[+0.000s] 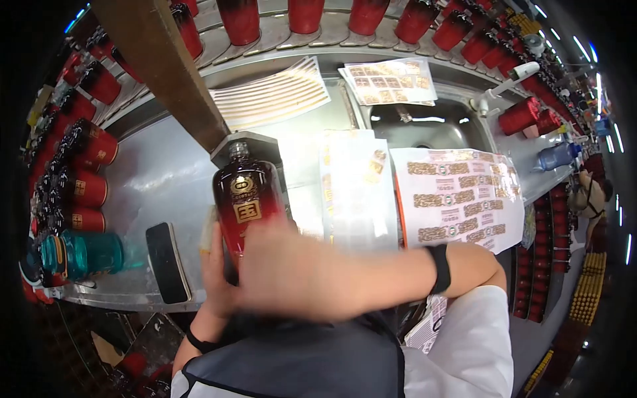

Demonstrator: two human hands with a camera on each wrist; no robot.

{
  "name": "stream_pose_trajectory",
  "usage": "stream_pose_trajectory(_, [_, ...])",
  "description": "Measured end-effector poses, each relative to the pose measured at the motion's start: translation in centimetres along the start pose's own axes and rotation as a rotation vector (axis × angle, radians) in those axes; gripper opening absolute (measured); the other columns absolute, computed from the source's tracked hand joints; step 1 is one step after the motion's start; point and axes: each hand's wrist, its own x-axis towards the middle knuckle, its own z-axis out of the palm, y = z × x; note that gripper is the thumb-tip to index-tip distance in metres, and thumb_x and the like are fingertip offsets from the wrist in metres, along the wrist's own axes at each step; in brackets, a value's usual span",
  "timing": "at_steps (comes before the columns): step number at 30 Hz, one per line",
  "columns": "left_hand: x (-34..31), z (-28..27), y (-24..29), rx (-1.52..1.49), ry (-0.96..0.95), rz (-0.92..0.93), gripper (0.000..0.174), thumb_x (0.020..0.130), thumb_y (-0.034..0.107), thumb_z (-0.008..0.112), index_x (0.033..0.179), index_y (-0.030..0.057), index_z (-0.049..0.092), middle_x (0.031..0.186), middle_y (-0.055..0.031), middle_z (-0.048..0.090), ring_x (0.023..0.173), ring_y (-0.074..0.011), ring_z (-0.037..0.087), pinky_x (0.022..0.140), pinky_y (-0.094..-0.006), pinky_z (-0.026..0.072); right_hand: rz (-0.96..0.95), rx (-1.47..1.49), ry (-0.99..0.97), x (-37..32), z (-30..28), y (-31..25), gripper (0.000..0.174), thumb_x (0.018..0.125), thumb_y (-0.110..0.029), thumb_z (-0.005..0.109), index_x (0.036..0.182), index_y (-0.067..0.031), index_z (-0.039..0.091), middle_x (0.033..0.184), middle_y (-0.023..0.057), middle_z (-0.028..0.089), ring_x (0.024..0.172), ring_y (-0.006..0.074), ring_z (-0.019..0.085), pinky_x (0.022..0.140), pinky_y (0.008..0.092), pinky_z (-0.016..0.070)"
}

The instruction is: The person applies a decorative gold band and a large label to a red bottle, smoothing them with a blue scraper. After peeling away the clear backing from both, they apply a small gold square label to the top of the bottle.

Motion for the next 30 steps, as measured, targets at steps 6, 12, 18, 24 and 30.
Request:
stream_pose_trajectory(6, [0.8, -0.4, 1.0, 0.141, 0.058, 0.110, 0.125, 0.059, 0.049, 0.094, 0.153, -0.0034, 0.031, 0.153, -0.0281, 0.037, 0.139, -0.0456, 0.038, 0.115, -0.0539, 0.0297, 0.557, 1.223, 1.250, -3.0, 6.5, 21.5, 0.026, 0.099, -0.017, 0.065, 0.122, -0.0046, 0.067, 0.098, 0.0073, 0.070, 0.081, 0.0136, 0.069, 0.067, 0.0276, 0.0577])
stream_pose_trajectory(12, [0.9, -0.6, 1.0, 0.130, 0.057, 0.101, 0.126, 0.057, 0.049, 0.095, 0.154, -0.0014, 0.031, 0.154, -0.0278, 0.036, 0.140, -0.0451, 0.036, 0.115, -0.0534, 0.0301, 0.629, 1.469, 0.992, 0.5, 10.0, 27.8, 0.037, 0.104, -0.033, 0.055, 0.107, -0.0002, 0.071, 0.087, 0.0074, 0.069, 0.075, 0.0143, 0.066, 0.060, 0.0306, 0.0543])
stream_pose_trajectory(18, [1.3, -1.1, 1.3, 0.174, 0.033, 0.133, 0.130, 0.058, 0.049, 0.096, 0.155, -0.0026, 0.026, 0.155, -0.0266, 0.034, 0.143, -0.0415, 0.036, 0.118, -0.0506, 0.0289, 1.022, 0.785, 0.907, 3.8, 8.9, 34.0, 0.044, 0.089, -0.046, 0.073, 0.079, -0.0032, 0.074, 0.066, 0.0056, 0.064, 0.056, 0.0137, 0.057, 0.056, 0.0327, 0.0458])
stream_pose_trajectory(24, [1.5, -1.2, 1.6, 0.187, 0.053, 0.145, 0.130, 0.058, 0.050, 0.096, 0.155, -0.0016, 0.026, 0.154, -0.0257, 0.034, 0.143, -0.0412, 0.036, 0.118, -0.0500, 0.0309, 0.996, 0.617, 0.647, 3.6, 9.3, 33.4, 0.036, 0.078, -0.035, 0.082, 0.087, -0.0011, 0.078, 0.069, 0.0071, 0.069, 0.059, 0.0161, 0.059, 0.061, 0.0330, 0.0493])
stream_pose_trajectory(30, [1.5, -1.1, 1.5, 0.114, 0.057, 0.144, 0.131, 0.058, 0.052, 0.095, 0.156, -0.0004, 0.026, 0.154, -0.0252, 0.034, 0.143, -0.0410, 0.035, 0.118, -0.0492, 0.0311, 0.906, 0.750, 0.669, 3.1, 10.5, 32.2, 0.035, 0.071, -0.035, 0.087, 0.083, -0.0036, 0.078, 0.072, 0.0055, 0.070, 0.063, 0.0162, 0.060, 0.063, 0.0325, 0.0499])
